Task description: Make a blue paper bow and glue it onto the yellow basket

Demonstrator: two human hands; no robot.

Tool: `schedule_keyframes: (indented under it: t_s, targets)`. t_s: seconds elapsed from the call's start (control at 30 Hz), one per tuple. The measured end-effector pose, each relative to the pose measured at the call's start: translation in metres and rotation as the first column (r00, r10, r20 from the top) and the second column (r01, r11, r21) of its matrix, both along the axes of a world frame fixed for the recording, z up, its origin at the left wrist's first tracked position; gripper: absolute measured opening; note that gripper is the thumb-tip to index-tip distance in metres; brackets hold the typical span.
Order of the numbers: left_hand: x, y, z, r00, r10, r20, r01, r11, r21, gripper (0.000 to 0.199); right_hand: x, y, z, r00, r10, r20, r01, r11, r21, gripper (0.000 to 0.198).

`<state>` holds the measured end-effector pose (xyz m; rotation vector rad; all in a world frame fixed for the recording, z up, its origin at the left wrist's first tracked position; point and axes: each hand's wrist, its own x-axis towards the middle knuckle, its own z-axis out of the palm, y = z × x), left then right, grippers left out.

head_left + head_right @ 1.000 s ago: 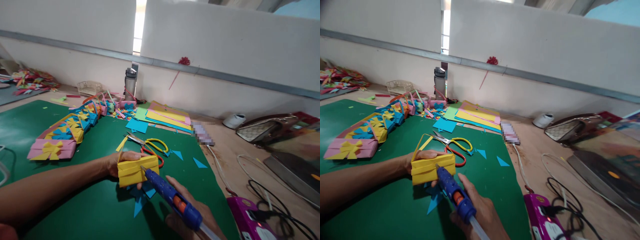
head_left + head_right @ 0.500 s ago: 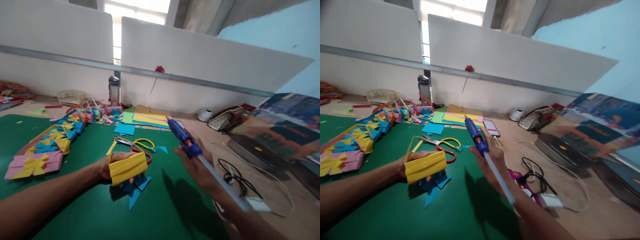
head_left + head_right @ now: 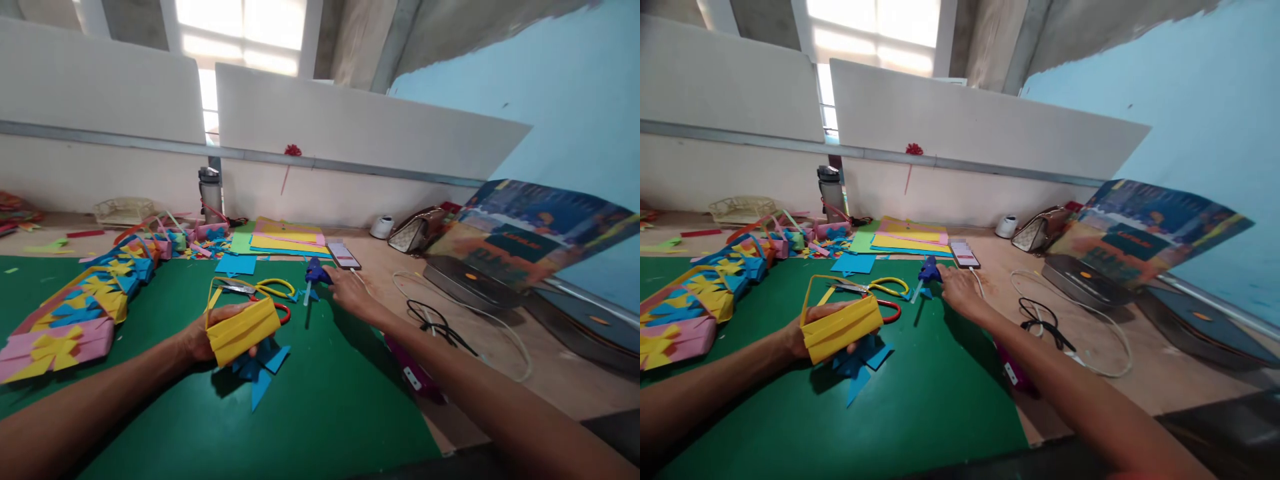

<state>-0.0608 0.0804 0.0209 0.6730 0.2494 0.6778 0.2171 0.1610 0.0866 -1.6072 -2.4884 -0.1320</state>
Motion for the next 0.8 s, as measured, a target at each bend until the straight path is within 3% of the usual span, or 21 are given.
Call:
schedule_keyframes:
  t_s: [0.17, 0.33, 0.43, 0.57, 0.67, 0.8]
  targets:
    - [-0.001, -0.002, 0.001, 1.000, -0.022, 0.005, 0.022, 1.000, 0.013, 0.046, 0.000, 0.008, -0.014, 0.987, -0.063, 0.148, 0.062, 0.998, 0.010, 0.031]
    - [-0.004, -0.003, 0.006, 0.998, 0.059, 0.003, -0.059, 0.998, 0.007, 0.047, -0.015, -0.001, -0.005, 0.979, -0.089, 0.182, 0.087, 0.996, 0.018, 0.030]
    - [-0.010, -0.001, 0.009, 0.977, 0.210, -0.037, -0.210, 0.977, -0.022, 0.051, -0.032, -0.026, 0.004, 0.988, -0.015, 0.154, 0.019, 0.999, -0.030, 0.026]
    - [-0.017, 0.004, 0.011, 0.908, 0.408, -0.091, -0.413, 0.910, -0.036, 0.050, -0.055, -0.069, 0.007, 0.986, 0.159, 0.058, -0.145, 0.970, -0.193, 0.018]
    - [-0.018, 0.006, 0.014, 0.879, 0.458, -0.135, -0.468, 0.882, -0.052, 0.048, -0.066, -0.088, 0.003, 0.970, 0.243, -0.006, -0.234, 0.926, -0.297, 0.013]
    - [-0.016, 0.007, 0.015, 0.884, 0.442, -0.153, -0.453, 0.891, -0.041, 0.045, -0.074, -0.090, -0.003, 0.962, 0.269, -0.050, -0.269, 0.899, -0.345, 0.019]
